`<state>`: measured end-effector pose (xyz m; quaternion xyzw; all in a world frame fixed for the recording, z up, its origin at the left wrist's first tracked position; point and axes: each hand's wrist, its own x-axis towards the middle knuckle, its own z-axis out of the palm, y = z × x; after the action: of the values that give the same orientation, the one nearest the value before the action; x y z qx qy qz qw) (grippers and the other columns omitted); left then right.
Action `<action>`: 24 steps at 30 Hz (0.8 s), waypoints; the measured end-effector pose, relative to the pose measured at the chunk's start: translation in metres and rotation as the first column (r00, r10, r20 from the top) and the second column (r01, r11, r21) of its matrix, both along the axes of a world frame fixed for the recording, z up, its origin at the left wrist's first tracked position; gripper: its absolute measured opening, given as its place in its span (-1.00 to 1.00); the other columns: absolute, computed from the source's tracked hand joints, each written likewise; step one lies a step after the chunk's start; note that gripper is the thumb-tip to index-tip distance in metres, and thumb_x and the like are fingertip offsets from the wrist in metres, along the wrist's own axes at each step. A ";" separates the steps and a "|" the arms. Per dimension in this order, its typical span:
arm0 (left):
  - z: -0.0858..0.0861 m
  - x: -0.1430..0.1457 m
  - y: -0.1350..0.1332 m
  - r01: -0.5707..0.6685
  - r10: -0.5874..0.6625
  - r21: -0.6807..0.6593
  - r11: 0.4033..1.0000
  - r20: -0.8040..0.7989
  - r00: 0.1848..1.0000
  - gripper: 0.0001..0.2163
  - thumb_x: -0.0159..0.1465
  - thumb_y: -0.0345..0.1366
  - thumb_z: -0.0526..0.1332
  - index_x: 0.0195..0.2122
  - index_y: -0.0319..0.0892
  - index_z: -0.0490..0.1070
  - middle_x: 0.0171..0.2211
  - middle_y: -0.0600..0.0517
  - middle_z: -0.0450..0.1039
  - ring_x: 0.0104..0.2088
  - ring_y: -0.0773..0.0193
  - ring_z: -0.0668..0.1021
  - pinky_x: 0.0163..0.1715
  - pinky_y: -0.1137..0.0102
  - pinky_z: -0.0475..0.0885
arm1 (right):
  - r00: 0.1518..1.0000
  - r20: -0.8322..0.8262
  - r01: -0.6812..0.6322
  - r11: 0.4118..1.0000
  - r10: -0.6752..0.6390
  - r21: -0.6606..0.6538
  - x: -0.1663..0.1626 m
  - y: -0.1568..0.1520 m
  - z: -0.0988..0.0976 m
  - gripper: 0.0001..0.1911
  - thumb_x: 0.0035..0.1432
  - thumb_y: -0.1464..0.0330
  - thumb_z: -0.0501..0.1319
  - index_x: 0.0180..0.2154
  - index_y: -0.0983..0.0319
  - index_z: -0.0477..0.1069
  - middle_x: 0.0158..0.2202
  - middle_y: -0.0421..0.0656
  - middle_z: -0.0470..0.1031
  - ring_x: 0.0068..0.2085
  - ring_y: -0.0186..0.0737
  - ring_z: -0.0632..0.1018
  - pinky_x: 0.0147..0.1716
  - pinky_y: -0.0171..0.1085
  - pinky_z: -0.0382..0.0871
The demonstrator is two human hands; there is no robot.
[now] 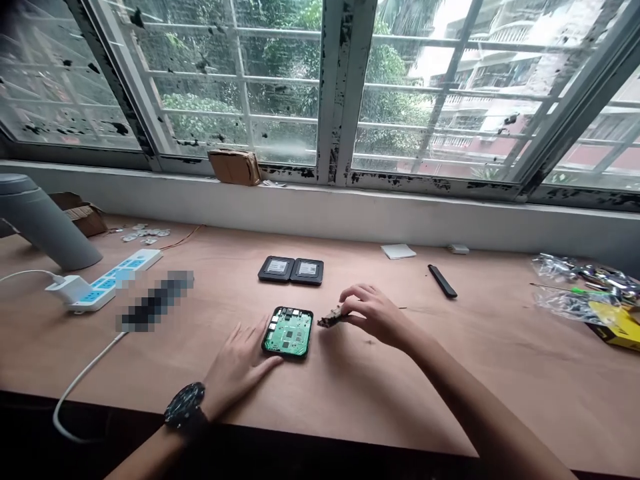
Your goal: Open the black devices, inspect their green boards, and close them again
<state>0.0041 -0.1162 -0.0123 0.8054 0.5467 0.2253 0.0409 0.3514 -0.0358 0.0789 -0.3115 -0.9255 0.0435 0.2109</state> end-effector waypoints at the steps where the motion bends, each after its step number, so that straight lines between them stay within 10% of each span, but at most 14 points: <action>1: 0.001 0.001 0.003 0.011 -0.011 -0.013 1.000 0.015 1.000 -0.25 0.37 0.03 0.21 0.46 -0.01 -0.15 0.33 -0.12 0.28 0.26 -0.04 0.41 0.33 -0.06 0.14 | 1.000 -0.007 0.013 0.999 -0.013 0.029 0.004 -0.002 -0.007 -0.90 0.37 0.29 0.21 -0.21 0.10 0.51 -0.02 -0.09 0.52 -0.01 -0.06 0.51 -0.01 -0.06 0.39; 10: -0.001 0.009 0.012 0.009 -0.007 -0.047 0.999 0.027 1.000 -0.20 0.38 0.04 0.20 0.48 0.00 -0.25 0.39 -0.08 0.15 0.32 -0.02 0.36 0.37 -0.03 0.13 | 0.984 -0.107 0.148 0.989 -0.144 0.027 0.036 -0.007 -0.087 -0.78 0.30 0.50 0.16 -0.21 0.10 0.53 -0.05 -0.08 0.51 -0.10 -0.09 0.56 -0.14 -0.10 0.51; 24: -0.010 -0.043 0.015 0.071 -0.092 -0.115 0.991 -0.193 0.977 -0.20 0.36 0.17 0.13 0.48 -0.03 -0.17 0.46 -0.05 -0.13 0.44 -0.08 0.05 0.39 -0.07 0.05 | 0.979 -0.074 0.178 0.974 -0.190 -0.138 0.038 -0.011 -0.079 -0.80 0.37 0.34 0.17 -0.15 0.03 0.58 -0.01 -0.09 0.49 -0.10 -0.08 0.58 -0.13 -0.09 0.54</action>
<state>-0.0387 -0.1007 -0.0224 0.8422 0.5259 0.1125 0.0388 0.3899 -0.0463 0.0000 -0.4069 -0.8778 0.0979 0.2330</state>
